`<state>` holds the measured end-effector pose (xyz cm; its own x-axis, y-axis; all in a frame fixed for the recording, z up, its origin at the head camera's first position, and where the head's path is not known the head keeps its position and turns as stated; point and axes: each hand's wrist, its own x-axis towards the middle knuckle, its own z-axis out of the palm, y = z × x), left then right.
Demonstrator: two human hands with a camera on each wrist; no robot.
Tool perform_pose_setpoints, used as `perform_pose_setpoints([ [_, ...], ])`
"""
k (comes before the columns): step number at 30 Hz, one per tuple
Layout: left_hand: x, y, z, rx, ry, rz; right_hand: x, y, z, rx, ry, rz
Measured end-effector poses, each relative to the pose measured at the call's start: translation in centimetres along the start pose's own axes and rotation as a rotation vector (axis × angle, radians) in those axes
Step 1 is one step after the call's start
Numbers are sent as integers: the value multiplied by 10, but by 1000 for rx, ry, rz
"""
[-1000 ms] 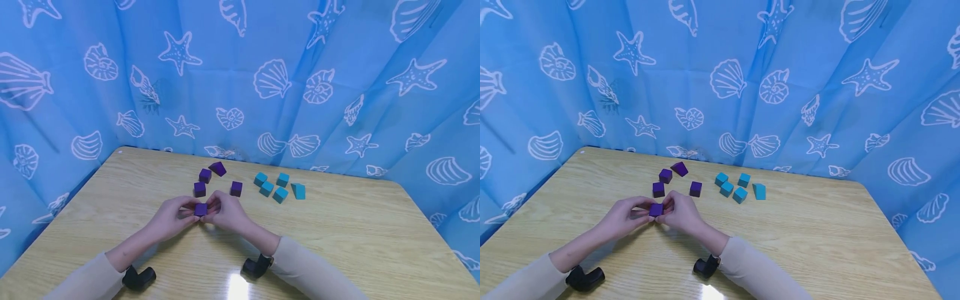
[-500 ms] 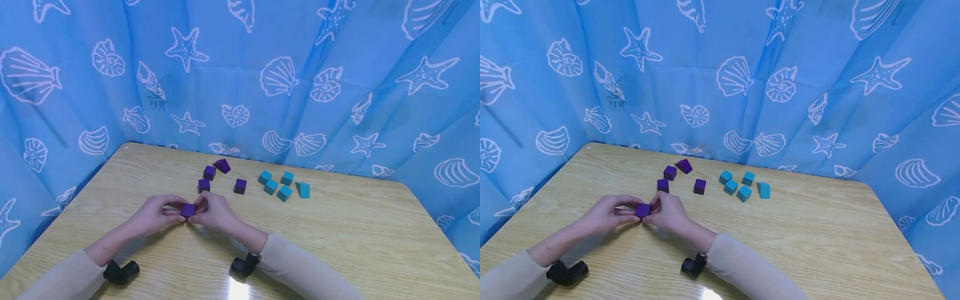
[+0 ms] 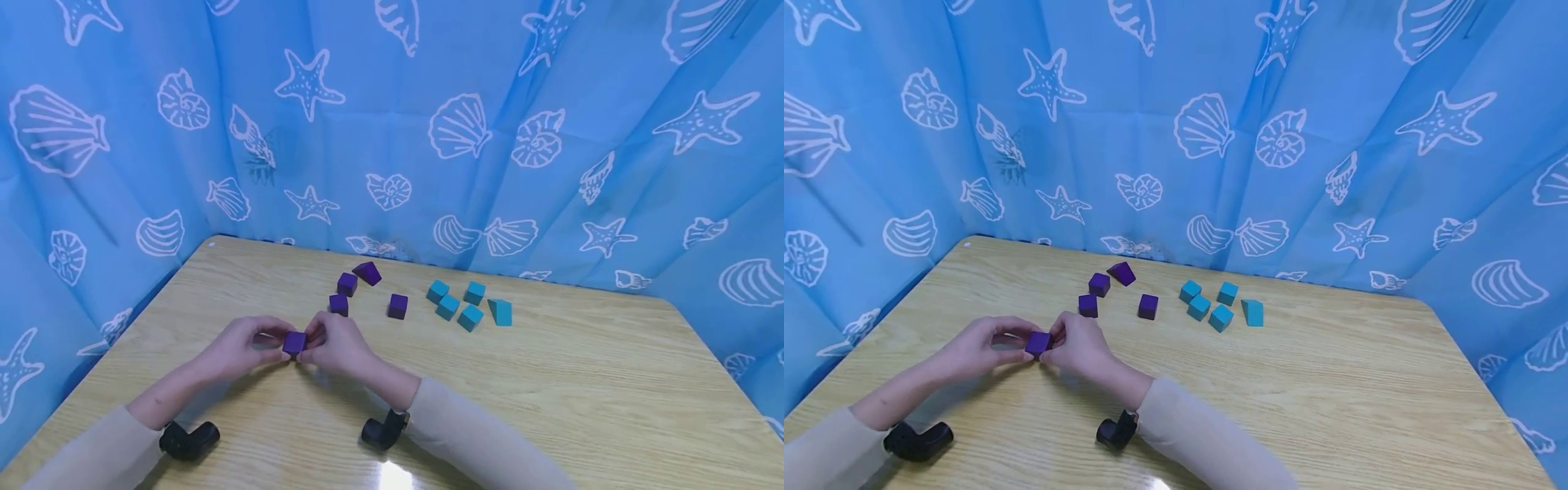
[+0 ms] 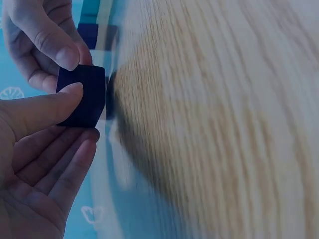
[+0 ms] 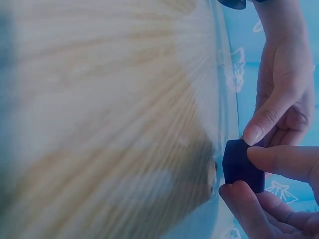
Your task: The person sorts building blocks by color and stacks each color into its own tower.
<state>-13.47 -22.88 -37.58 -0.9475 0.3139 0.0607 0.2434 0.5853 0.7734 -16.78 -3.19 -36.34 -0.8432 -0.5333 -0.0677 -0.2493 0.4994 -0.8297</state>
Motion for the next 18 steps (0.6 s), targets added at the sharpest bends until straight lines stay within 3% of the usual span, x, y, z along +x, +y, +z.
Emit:
perform_pose_setpoints([
  [4,2,-4,0,1,6,-20,5,2,0,-18,-11,-5],
  [14,7,-6,3,-135,-57,-83,9,7,-1,-13,-10,-7],
  [18,7,-11,1,-137,-63,-94,9,7,0,-13,-11,-9],
])
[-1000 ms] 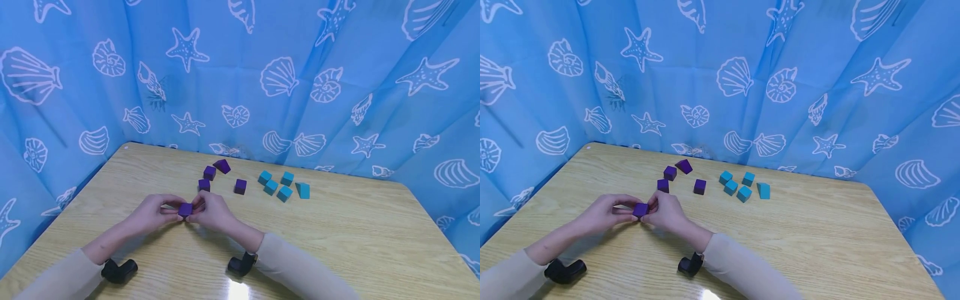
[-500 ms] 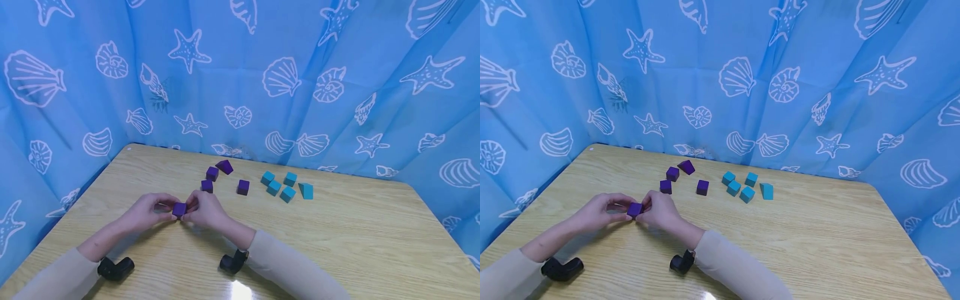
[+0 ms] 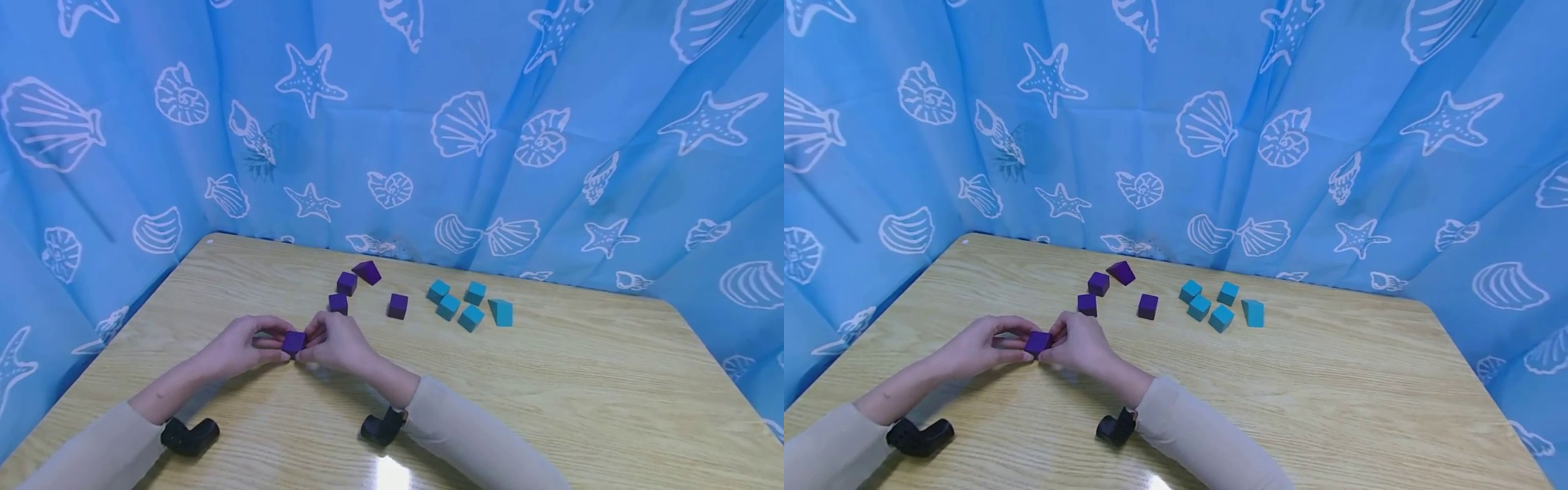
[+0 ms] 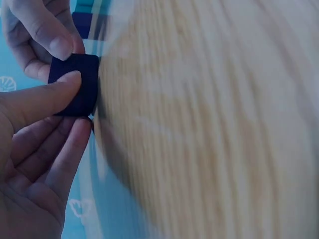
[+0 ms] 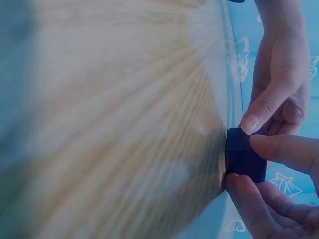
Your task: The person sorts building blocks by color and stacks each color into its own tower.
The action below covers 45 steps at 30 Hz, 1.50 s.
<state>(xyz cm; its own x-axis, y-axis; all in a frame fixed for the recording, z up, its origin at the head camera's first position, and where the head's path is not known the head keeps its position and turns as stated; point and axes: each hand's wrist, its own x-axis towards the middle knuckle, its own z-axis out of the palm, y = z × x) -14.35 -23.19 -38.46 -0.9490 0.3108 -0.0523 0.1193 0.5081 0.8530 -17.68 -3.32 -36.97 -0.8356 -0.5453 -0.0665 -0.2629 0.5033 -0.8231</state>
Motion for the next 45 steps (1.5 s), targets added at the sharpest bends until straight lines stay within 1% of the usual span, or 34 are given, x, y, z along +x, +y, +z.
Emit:
perform_pose_setpoints([
  [2,0,0,-2,15,0,-5,0,-2,0,-4,-2,-7],
  [5,0,0,-4,36,-5,12,0,-3,0,2,-9,-12],
  [11,0,0,-2,10,-13,40,1,-1,-2,-13,-15,-28],
  [14,0,0,-1,22,-19,42,-1,3,-6,-6,-41,-32],
  [17,0,0,-1,52,-18,61,-5,7,-13,5,-51,-56],
  [21,-1,0,-1,84,-10,94,-11,13,-25,18,-5,-101],
  [25,-2,2,-1,99,-7,105,-14,21,-37,16,63,-136],
  [30,-4,2,-1,103,-6,105,-13,28,-46,19,144,-112],
  [32,-4,2,-1,105,-1,107,-11,30,-49,28,165,-101],
  [36,-4,-1,-1,123,8,105,-9,33,-52,47,180,-88],
  [41,-3,-1,0,110,0,109,-8,37,-54,47,195,-65],
  [45,-3,0,0,106,3,117,-6,36,-54,53,185,-47],
])
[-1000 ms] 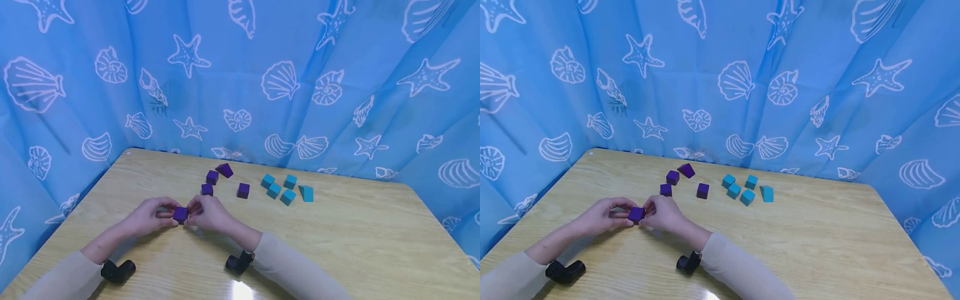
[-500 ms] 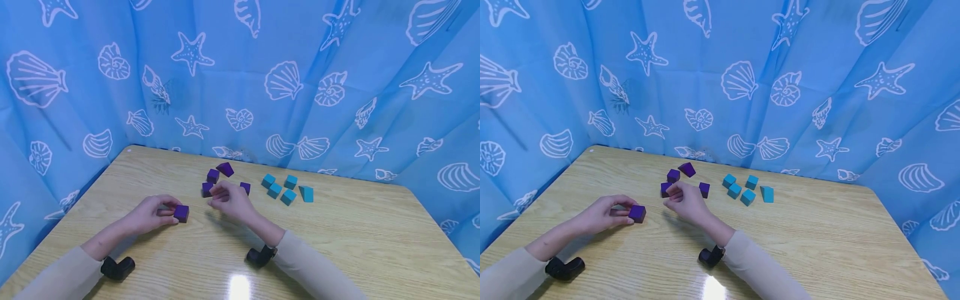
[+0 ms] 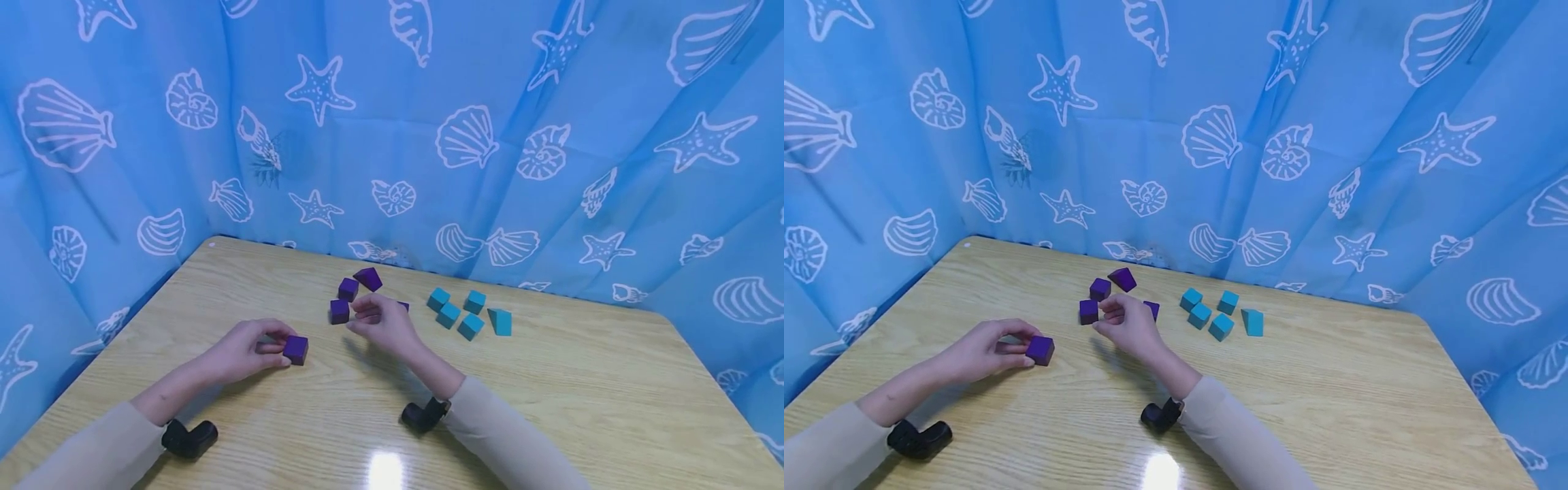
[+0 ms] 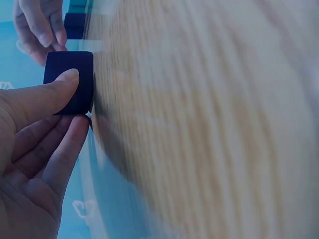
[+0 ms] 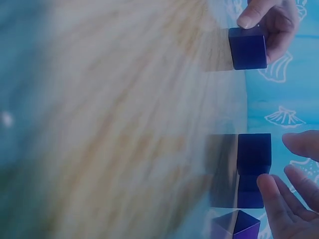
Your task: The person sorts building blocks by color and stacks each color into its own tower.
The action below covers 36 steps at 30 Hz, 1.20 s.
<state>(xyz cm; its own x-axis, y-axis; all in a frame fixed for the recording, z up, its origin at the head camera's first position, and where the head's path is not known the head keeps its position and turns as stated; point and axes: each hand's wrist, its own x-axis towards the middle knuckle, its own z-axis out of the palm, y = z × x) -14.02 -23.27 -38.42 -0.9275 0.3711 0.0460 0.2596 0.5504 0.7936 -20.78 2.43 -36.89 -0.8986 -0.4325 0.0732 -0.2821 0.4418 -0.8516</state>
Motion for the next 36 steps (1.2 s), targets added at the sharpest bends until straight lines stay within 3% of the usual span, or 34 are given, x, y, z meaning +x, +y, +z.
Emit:
perform_pose_setpoints([
  [8,0,0,1,4,1,-21,5,0,7,8,-51,65],
  [15,0,0,3,-10,2,-32,12,3,12,44,-45,105],
  [24,-1,1,3,-13,5,-45,23,11,23,154,28,204],
  [36,1,-2,0,13,13,-58,24,12,27,185,72,211],
])
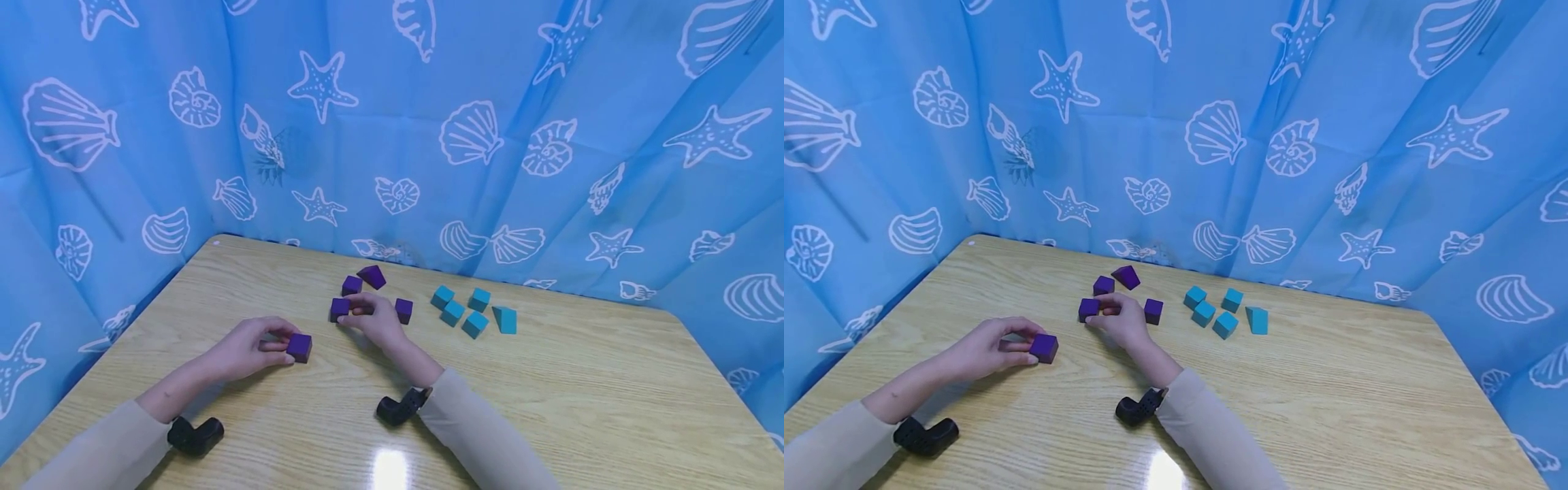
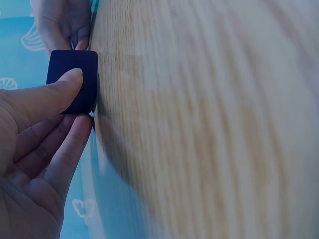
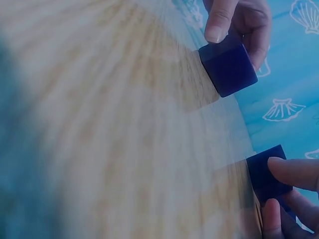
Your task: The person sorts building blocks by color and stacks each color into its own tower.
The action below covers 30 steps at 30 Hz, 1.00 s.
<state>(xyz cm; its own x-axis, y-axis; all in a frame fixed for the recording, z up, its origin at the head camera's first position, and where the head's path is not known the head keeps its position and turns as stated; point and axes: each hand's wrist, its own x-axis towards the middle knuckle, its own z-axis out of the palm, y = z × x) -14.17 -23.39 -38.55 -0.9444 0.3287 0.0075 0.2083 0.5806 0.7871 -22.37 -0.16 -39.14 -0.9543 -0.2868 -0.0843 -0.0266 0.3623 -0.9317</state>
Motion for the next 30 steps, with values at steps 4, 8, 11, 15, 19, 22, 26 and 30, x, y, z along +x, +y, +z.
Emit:
perform_pose_setpoints([
  [4,-1,1,-1,-4,-6,-6,-1,1,0,-3,7,1],
  [8,-1,2,-1,-3,-4,-22,-2,2,1,13,10,8],
  [11,-1,2,-1,-8,-4,-25,-4,2,1,27,14,16],
  [15,-1,2,0,-19,-5,-9,-9,1,2,29,-3,8],
  [19,-2,3,0,-39,-10,0,-18,-1,3,34,-50,1],
  [22,-2,3,0,-42,-7,-3,-24,-3,4,36,-78,-8],
  [26,-1,3,0,-36,-2,-6,-31,-3,5,38,-105,-21],
  [30,0,2,0,-39,-3,-17,-37,-3,5,52,-138,-20],
])
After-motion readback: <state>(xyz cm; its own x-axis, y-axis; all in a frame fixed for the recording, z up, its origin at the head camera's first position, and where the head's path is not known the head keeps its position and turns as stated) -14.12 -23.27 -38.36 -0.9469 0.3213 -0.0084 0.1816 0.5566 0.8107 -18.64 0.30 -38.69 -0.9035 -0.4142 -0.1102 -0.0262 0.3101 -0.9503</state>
